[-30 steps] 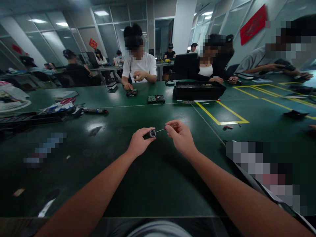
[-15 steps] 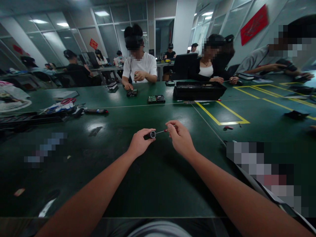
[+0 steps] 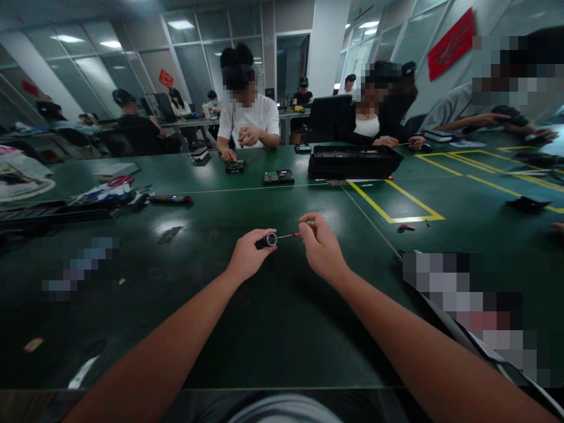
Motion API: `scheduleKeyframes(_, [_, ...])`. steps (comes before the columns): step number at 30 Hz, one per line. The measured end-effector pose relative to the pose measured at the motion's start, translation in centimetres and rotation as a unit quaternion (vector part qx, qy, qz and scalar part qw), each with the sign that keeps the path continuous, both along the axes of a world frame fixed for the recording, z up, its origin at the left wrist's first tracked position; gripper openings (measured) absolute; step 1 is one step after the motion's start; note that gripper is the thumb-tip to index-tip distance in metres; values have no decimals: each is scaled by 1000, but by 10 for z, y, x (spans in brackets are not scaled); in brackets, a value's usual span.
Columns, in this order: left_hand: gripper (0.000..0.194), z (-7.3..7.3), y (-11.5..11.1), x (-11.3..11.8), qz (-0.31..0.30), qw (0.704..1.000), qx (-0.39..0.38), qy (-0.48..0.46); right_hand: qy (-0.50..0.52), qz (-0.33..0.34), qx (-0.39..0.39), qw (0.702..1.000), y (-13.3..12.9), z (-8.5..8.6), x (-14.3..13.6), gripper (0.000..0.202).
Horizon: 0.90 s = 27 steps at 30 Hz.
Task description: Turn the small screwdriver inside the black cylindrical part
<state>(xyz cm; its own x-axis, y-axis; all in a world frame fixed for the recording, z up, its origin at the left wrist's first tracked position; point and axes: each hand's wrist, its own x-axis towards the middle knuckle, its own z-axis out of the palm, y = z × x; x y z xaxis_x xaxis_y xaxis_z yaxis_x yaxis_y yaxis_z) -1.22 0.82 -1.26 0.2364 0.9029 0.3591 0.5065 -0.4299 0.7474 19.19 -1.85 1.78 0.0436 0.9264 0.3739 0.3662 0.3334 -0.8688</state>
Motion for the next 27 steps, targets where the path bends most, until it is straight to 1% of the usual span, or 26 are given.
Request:
scheduleKeyframes(5, [42, 0, 0, 0, 0, 1000, -6, -14, 25, 19, 8, 999, -3, 2, -1, 16])
scheduleKeyframes(8, [43, 1, -2, 1, -21, 1000, -4, -13, 44, 6, 16, 999, 0, 3, -2, 24])
scheduleKeyframes(10, [42, 2, -4, 3, -39, 999, 3, -2, 104, -15, -9, 994, 5, 2, -1, 28])
scheduleKeyframes(11, [41, 2, -4, 3, -45, 999, 9, 2, 149, -20, -38, 988, 9, 1, 1, 30])
scheduleKeyframes(12, [40, 3, -5, 3, -46, 999, 15, 5, 211, -19, -76, 974, 12, 0, 2, 32])
scheduleKeyframes(14, [39, 4, -5, 4, -43, 999, 23, 6, 299, 17, -136, 944, 18, -2, 5, 35])
scheduleKeyframes(16, [40, 4, -5, 3, -36, 999, 21, 3, 325, 16, -134, 936, 21, -3, 7, 33])
scheduleKeyframes(18, [42, 3, -4, 3, -31, 999, 14, 1, 317, -10, -107, 942, 20, -3, 6, 31])
scheduleKeyframes(21, [42, 3, -3, 2, -22, 1000, 13, -2, 257, -52, -56, 963, 15, -2, 1, 29])
scheduleKeyframes(24, [42, 3, -4, 2, -20, 1000, 13, -2, 190, -56, -19, 980, 11, -3, -2, 27])
scheduleKeyframes(27, [42, 4, -5, 3, -19, 1000, 9, -5, 141, -48, -3, 989, 8, -3, -2, 27])
